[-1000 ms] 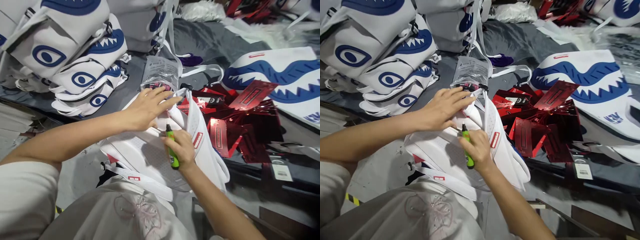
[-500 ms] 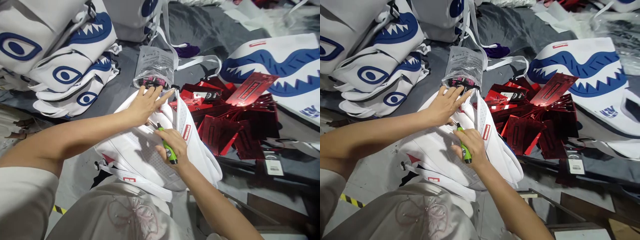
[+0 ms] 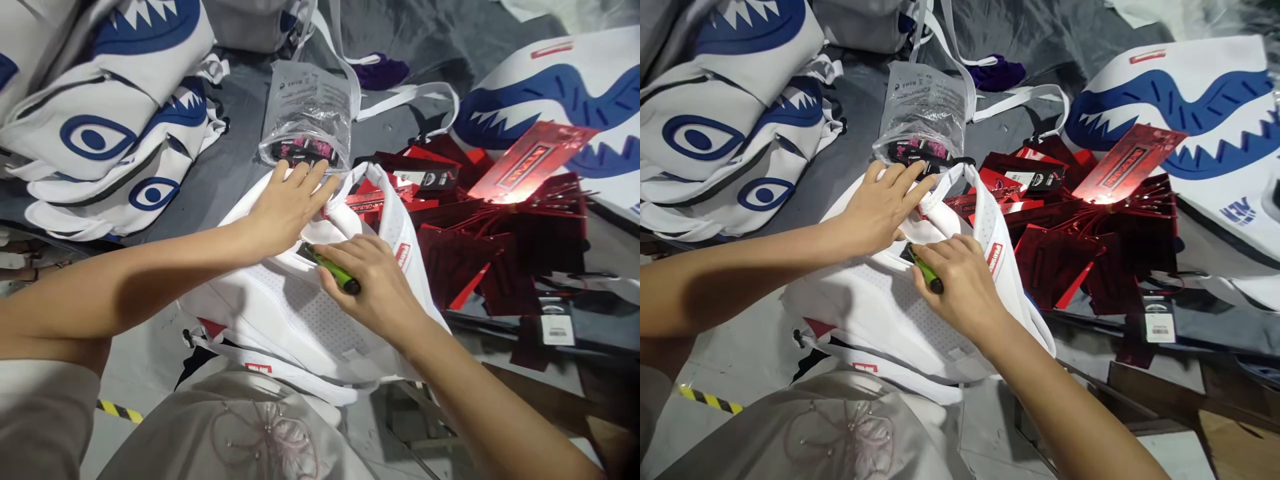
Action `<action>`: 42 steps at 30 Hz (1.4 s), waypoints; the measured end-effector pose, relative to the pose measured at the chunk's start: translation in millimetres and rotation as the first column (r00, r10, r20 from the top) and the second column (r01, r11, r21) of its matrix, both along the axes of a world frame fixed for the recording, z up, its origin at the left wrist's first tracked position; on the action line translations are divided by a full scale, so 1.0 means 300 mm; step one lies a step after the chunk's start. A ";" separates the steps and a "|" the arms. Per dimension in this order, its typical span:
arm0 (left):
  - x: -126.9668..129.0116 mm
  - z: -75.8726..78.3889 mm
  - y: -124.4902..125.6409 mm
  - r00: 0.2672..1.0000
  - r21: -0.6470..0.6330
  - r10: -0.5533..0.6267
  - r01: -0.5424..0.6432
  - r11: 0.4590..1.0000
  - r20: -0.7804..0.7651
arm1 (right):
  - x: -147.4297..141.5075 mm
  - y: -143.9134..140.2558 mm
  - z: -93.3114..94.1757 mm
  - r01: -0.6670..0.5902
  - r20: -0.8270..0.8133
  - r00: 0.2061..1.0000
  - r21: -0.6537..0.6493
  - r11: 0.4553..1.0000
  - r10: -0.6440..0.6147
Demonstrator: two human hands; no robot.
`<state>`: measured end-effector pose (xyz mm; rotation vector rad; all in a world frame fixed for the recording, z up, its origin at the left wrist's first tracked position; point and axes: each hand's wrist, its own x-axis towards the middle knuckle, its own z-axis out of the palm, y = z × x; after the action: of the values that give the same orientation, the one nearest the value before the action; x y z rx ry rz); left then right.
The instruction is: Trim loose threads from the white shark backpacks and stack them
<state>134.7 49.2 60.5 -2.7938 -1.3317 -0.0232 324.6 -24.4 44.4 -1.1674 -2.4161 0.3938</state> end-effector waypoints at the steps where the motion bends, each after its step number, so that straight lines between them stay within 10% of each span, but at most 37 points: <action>1: 0.000 -0.003 0.005 1.000 -0.007 -0.010 0.010 1.000 0.029 | 0.001 0.003 0.002 0.002 0.015 1.000 0.013 1.000 -0.002; 17: -0.017 -0.040 0.031 0.980 -0.048 -0.059 0.069 0.996 0.189 | -0.054 0.013 0.026 0.036 0.123 0.992 -0.025 0.999 -0.033; 30: -0.061 0.036 0.024 0.996 -0.101 -0.079 0.074 0.992 -0.042 | -0.060 -0.015 0.014 0.145 0.092 0.986 -0.070 0.987 -0.138; 42: -0.092 0.016 0.015 0.977 -0.107 0.177 -0.189 0.976 -0.116 | -0.151 0.027 -0.079 0.109 -0.178 0.976 -0.096 0.989 -0.125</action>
<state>107.0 53.7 65.3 -2.7066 -1.6067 0.2140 279.2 -16.5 20.7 -1.2451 -2.1794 0.5479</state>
